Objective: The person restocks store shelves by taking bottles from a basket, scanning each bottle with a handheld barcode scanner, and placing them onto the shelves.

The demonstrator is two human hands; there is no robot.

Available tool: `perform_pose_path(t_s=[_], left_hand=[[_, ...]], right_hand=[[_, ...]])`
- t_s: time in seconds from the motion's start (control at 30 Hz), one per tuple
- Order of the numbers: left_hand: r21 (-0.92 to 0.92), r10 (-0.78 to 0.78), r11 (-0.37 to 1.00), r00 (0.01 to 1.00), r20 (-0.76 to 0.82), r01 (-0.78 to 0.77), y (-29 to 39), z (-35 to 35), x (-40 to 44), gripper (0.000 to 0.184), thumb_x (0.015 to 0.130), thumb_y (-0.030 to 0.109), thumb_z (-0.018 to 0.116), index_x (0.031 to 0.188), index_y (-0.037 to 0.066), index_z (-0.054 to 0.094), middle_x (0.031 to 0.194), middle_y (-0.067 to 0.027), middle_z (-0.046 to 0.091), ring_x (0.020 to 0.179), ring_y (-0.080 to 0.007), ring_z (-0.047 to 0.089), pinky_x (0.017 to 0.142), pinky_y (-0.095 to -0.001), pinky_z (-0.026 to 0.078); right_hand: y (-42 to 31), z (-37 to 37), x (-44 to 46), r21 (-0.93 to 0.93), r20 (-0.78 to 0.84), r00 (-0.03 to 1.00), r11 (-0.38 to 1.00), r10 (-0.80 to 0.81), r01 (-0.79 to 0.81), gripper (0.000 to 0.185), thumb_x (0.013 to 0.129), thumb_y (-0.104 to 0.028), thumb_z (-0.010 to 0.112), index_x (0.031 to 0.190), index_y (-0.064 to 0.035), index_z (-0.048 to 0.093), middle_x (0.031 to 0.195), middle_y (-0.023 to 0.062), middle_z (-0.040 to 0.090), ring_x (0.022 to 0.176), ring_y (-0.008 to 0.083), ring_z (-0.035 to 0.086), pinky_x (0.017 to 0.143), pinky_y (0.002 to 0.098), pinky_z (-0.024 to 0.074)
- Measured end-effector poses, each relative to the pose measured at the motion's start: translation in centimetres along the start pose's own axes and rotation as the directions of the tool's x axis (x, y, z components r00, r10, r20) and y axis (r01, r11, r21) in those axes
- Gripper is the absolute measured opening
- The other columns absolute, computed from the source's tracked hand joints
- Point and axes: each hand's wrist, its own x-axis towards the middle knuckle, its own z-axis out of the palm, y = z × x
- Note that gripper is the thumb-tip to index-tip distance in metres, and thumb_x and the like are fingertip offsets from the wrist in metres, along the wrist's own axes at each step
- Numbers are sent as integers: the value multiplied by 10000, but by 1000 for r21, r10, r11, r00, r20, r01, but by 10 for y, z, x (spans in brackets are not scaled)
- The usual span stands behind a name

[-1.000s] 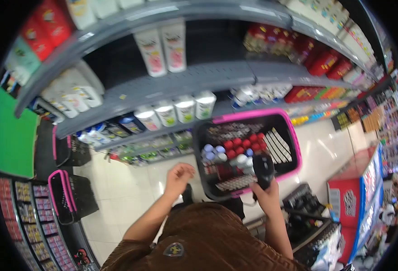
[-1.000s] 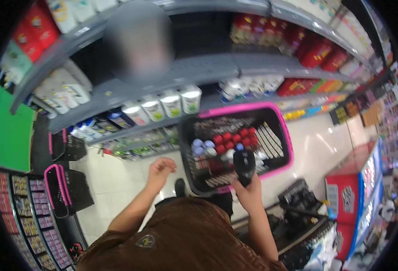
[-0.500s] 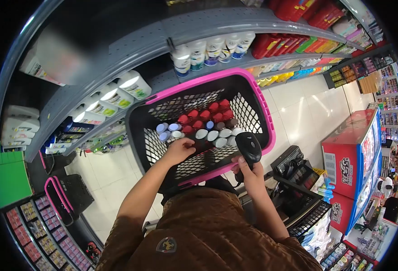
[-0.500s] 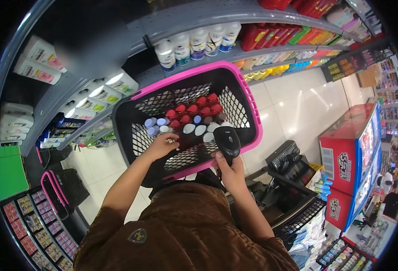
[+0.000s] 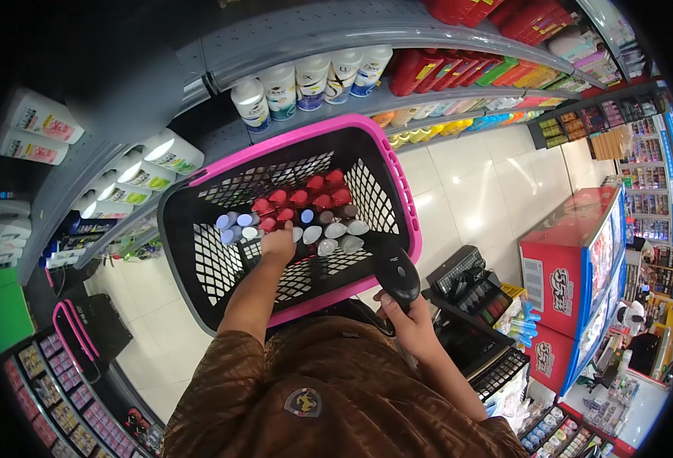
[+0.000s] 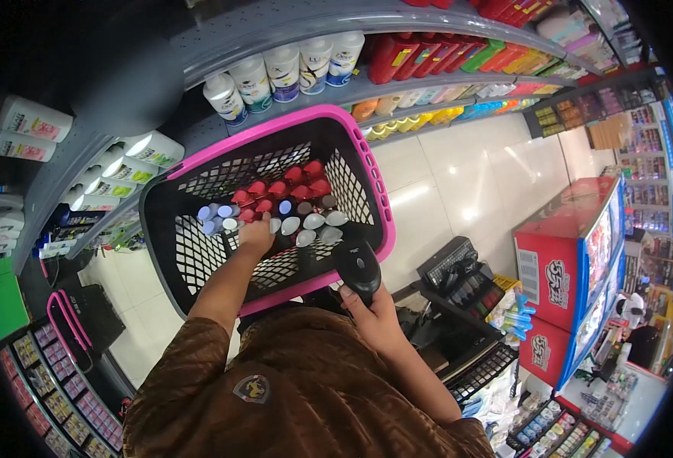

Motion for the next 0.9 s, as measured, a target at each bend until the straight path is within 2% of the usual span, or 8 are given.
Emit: perform_pose_path(t_s=[0.13, 0.3, 0.37, 0.43, 0.57, 0.63, 0.77, 0.9], left_hand=[[-208, -36, 978, 996, -83, 18, -24, -54, -45, 616, 791, 415, 807, 1232, 68, 553, 1026, -204, 746, 964, -396, 730, 827, -501, 573], [-683, -17, 700, 952, -305, -207, -55, -163, -156, 403, 675, 231, 896, 955, 36, 683, 898, -117, 709, 858, -231, 701, 785, -334, 536], [-522, 56, 761, 841, -538, -385, -64, -211, -203, 450, 651, 166, 913, 1006, 31, 672, 1062, -123, 679, 1006, -210, 662, 891, -322, 520], [-689, 19, 401, 757, -653, -604, -64, -242, -242, 502, 651, 96, 905, 1077, 32, 649, 1214, -122, 622, 1134, -211, 613, 984, -348, 496], [-615, -269, -161, 634, -725, -772, -37, -258, -274, 634, 810, 428, 841, 1238, 57, 555, 1350, -154, 592, 1200, -282, 638, 1022, -451, 532], [-653, -303, -148, 663, -685, -743, -20, -217, -250, 601, 936, 491, 706, 1299, 42, 539, 1197, -131, 653, 1113, -274, 662, 960, -461, 555], [-695, -168, -700, 984, -67, -167, 7, -158, -236, 414, 1001, 440, 625, 1187, 70, 625, 922, -72, 698, 829, -232, 708, 753, -372, 585], [-630, -21, -777, 999, 32, 4, 17, -152, -237, 512, 980, 589, 600, 1188, 122, 639, 864, -67, 682, 740, -237, 702, 671, -388, 602]], right_hand=[[-10, 0, 17, 11, 64, 997, 999, -49, 48, 251, 1026, -201, 665, 1193, -23, 606, 982, 1, 638, 824, 92, 612, 725, 264, 507], [-23, 19, 47, 76, 235, 966, 993, -107, 91, 252, 1040, -234, 639, 1173, -20, 626, 974, 46, 694, 788, 107, 640, 690, 268, 516], [-31, 29, 54, 114, 300, 947, 990, -113, 82, 252, 1043, -237, 632, 1167, -17, 630, 969, 51, 700, 778, 106, 641, 676, 267, 518], [-38, 37, 57, 84, 358, 923, 989, -142, 119, 247, 1046, -225, 622, 1171, -12, 629, 965, 52, 703, 747, 103, 638, 641, 263, 513], [-36, 47, 63, 117, 419, 894, 986, -159, 121, 262, 1049, -215, 613, 1212, -11, 625, 952, 69, 699, 716, 101, 634, 622, 252, 506], [-42, 53, 59, 101, 445, 886, 990, -132, 97, 293, 1059, -175, 564, 1297, -4, 558, 944, 102, 685, 721, 145, 652, 631, 275, 511], [-49, 43, 50, -81, 502, 846, 965, -179, 251, 260, 1008, -167, 660, 1209, -2, 635, 955, 62, 705, 772, 95, 632, 691, 263, 510], [-57, 39, 34, -226, 464, 854, 901, -236, 372, 311, 935, -136, 732, 1192, 16, 645, 987, 72, 723, 877, 96, 626, 797, 283, 514]])
